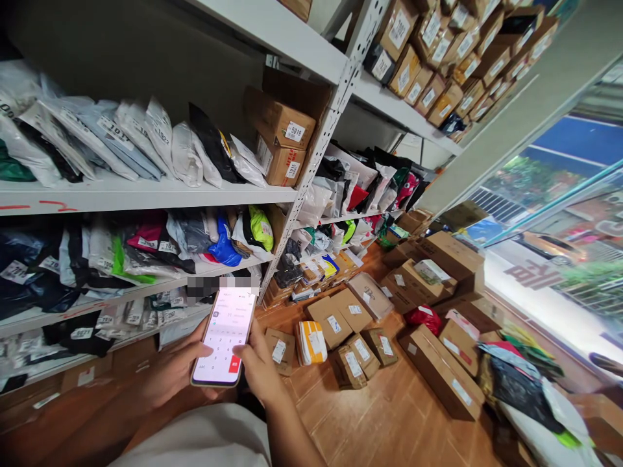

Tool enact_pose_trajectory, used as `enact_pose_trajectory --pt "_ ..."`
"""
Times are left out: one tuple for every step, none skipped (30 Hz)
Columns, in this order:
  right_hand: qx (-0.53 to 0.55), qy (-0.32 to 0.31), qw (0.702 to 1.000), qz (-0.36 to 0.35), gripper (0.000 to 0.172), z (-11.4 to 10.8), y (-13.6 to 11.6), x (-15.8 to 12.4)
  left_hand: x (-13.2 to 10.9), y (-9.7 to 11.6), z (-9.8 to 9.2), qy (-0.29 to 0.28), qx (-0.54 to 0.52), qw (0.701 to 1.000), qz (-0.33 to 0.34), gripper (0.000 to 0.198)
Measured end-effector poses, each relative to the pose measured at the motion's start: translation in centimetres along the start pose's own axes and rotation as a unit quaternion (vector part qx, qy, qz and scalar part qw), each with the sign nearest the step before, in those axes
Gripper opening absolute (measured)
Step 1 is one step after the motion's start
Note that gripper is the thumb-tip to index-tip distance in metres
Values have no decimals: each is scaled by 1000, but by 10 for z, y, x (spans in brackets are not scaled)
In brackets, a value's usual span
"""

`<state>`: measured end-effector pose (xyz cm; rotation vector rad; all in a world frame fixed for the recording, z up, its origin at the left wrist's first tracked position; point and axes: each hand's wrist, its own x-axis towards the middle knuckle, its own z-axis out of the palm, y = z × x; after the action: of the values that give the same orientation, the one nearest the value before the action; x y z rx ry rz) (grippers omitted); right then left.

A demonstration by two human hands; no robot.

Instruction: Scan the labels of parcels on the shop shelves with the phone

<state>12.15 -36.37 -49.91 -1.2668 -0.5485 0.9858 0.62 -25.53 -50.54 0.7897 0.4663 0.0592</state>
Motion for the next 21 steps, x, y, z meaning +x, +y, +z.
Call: enact_pose_trajectory --pt "5 -1 1000 -5 51 1 -1 0 0 -1 -1 -3 -2 1000 -1 84" --pt "9 -2 1000 -9 50 1 -2 0 1 -2 -3 -10 -13 1000 0 87" --pt "12 -2 1000 -12 50 1 -3 1 1 -4 -5 -23 -28 999 1 89" --pt "15 -2 1000 -12 49 1 -3 1 2 -5 -7 -38 -43 998 4 91" --pt "17 -2 1000 -9 49 1 -3 1 2 -6 -9 -51 -55 997 8 93" --pt "19 -1 1000 -5 49 0 -3 1 3 -6 -11 -62 -61 996 11 95" --pt "20 1 1000 1 50 0 -2 1 3 -6 -12 -70 -59 996 12 97" --pt "20 6 1000 6 50 -1 -1 2 2 -5 -12 -75 -52 996 11 100" --pt "21 12 1000 9 49 -1 0 2 1 -4 -12 -77 -42 996 9 102" --pt "23 18 1000 10 48 -1 1 3 1 -2 -11 -76 -29 997 9 104" --pt "25 24 999 9 46 -1 2 3 0 -2 -10 -70 -13 997 7 104" --pt "27 29 999 6 43 0 2 4 0 -2 -10 -60 2 998 3 104" --pt "29 33 999 1 40 0 3 4 0 -2 -10 -46 16 999 -2 102" --pt "29 36 999 -2 37 1 4 5 1 -4 -11 -33 24 999 -9 101" --pt "30 39 999 -4 34 2 5 7 2 -6 -13 -25 24 999 -14 101" --pt "31 43 999 -5 32 2 6 8 4 -9 -15 -27 14 999 -18 101" --pt "33 48 998 -3 31 2 8 10 7 -12 -18 -37 -5 999 -17 102" --pt "35 53 998 -1 31 2 10 11 9 -15 -20 -53 -28 998 -15 103" --pt "38 56 998 2 31 0 12 13 12 -17 -23 -67 -50 996 -14 104" --pt "39 59 997 3 31 -2 13 15 14 -19 -24 -77 -67 995 -14 105" --pt "40 59 997 3 30 -4 14 16 17 -20 -25 -79 -78 994 -16 105"
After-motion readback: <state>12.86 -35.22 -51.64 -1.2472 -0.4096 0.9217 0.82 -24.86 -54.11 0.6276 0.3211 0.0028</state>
